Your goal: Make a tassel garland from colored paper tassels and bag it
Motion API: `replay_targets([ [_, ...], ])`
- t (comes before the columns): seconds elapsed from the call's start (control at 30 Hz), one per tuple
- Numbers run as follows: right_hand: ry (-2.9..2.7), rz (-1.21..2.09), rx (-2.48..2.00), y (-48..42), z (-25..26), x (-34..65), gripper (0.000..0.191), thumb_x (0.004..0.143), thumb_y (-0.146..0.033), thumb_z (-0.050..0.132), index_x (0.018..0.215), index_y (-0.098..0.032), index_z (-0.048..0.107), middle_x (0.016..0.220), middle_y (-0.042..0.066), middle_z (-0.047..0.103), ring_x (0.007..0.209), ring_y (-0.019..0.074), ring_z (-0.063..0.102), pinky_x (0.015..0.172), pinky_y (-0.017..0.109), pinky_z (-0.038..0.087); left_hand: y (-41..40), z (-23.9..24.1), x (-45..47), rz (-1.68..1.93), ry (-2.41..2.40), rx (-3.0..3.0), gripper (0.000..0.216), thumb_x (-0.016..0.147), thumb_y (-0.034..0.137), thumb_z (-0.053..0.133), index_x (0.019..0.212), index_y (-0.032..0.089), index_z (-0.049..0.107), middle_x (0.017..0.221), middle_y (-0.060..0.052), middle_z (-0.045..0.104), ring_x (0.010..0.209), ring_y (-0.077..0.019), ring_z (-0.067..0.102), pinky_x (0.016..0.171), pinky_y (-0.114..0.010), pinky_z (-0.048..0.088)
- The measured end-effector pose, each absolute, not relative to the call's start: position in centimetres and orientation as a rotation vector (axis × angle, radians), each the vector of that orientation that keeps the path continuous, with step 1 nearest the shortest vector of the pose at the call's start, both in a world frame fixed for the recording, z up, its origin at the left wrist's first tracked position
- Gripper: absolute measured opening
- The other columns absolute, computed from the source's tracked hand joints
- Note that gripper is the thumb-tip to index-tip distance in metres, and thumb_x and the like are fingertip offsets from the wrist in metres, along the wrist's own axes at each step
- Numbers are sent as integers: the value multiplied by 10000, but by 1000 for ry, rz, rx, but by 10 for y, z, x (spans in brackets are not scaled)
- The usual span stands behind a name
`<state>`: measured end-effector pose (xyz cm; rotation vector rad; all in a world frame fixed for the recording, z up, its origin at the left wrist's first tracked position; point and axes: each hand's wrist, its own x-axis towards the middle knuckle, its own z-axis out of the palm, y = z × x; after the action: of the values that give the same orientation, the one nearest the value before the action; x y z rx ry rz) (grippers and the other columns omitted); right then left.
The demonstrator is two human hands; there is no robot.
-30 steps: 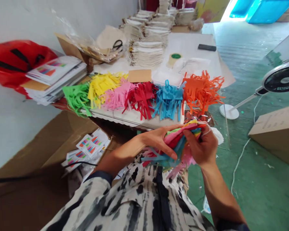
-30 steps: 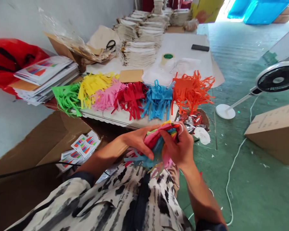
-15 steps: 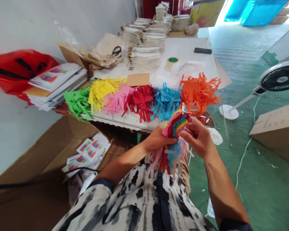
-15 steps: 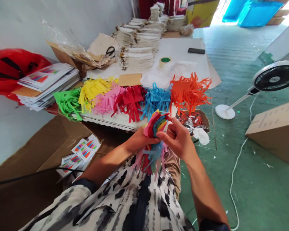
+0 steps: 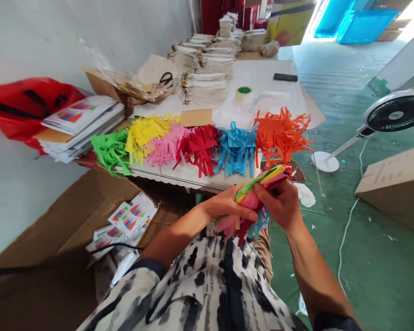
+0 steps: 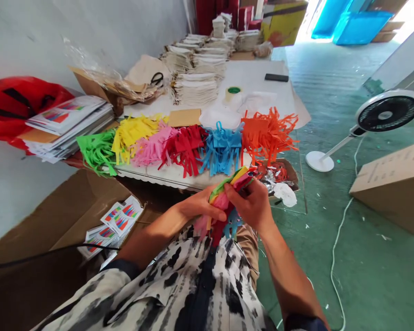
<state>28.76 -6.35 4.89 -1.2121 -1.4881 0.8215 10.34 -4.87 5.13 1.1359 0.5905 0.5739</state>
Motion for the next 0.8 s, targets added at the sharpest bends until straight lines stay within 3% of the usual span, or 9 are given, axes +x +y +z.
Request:
replay_targets([
  [0.17, -1505, 819, -1182, -63, 46, 283, 264, 890, -430, 735, 768, -211, 654, 644, -16, 610, 563, 129, 513, 513, 262, 430, -61, 38, 113, 623, 762, 1070, 452, 591, 349, 985, 870, 143, 695, 763, 26, 604, 691, -115, 539, 664, -256, 453],
  [0.23, -1496, 883, -1159, -60, 49, 284, 259, 875, -450, 757, 827, -210, 670, 684, -10, 631, 588, 134, 533, 529, 263, 443, -59, 35, 112, 654, 809, 1059, 434, 612, 364, 976, 869, 140, 708, 764, 24, 615, 691, -116, 558, 681, -262, 469],
  [0.33, -1539, 1054, -1029, -56, 55, 292, 376, 874, -492, 779, 1108, -222, 663, 704, -44, 571, 585, 122, 491, 527, 251, 403, -50, 38, 105, 751, 770, 998, 525, 611, 322, 971, 1054, 172, 733, 934, -12, 700, 811, -149, 649, 780, -288, 527],
  [0.4, -1594, 1081, -974, -56, 55, 298, 441, 947, -506, 707, 1277, -237, 590, 689, -72, 481, 566, 114, 425, 522, 248, 347, -42, 43, 98, 813, 684, 925, 547, 601, 331, 954, 1078, 186, 729, 1107, -67, 728, 938, -208, 703, 853, -339, 565],
  [0.47, -1611, 1001, -1016, -59, 50, 300, 323, 1036, -497, 576, 1235, -242, 583, 707, -63, 467, 579, 117, 414, 538, 256, 336, -37, 48, 91, 875, 605, 853, 471, 640, 404, 898, 1018, 188, 718, 1266, -123, 710, 1099, -295, 710, 919, -415, 587],
  [0.53, -1613, 898, -1092, -65, 40, 295, 266, 1086, -471, 470, 1059, -239, 598, 755, -34, 528, 625, 126, 467, 585, 270, 382, -36, 50, 86, 935, 576, 822, 398, 708, 483, 814, 959, 205, 680, 1341, -139, 690, 1246, -360, 663, 971, -488, 582],
  [0.63, -1688, 858, -1148, -76, 23, 281, 301, 1100, -438, 414, 937, -250, 582, 815, -2, 610, 709, 163, 557, 666, 310, 454, -33, 48, 82, 1062, 638, 876, 380, 777, 571, 709, 879, 230, 576, 1181, -132, 736, 1229, -370, 666, 944, -537, 575],
  [0.7, -1743, 882, -1149, -83, 13, 276, 292, 1088, -441, 428, 908, -269, 579, 778, -2, 608, 686, 187, 565, 644, 333, 467, -29, 46, 79, 1140, 701, 938, 414, 777, 610, 690, 852, 240, 519, 940, -98, 718, 1065, -335, 711, 914, -540, 574],
  [0.8, -1787, 916, -1145, -91, 5, 285, 277, 1069, -418, 477, 849, -286, 582, 700, -9, 587, 611, 200, 548, 576, 346, 465, -16, 47, 70, 1170, 751, 975, 433, 744, 590, 731, 830, 244, 484, 670, 13, 536, 718, -211, 650, 893, -516, 583],
])
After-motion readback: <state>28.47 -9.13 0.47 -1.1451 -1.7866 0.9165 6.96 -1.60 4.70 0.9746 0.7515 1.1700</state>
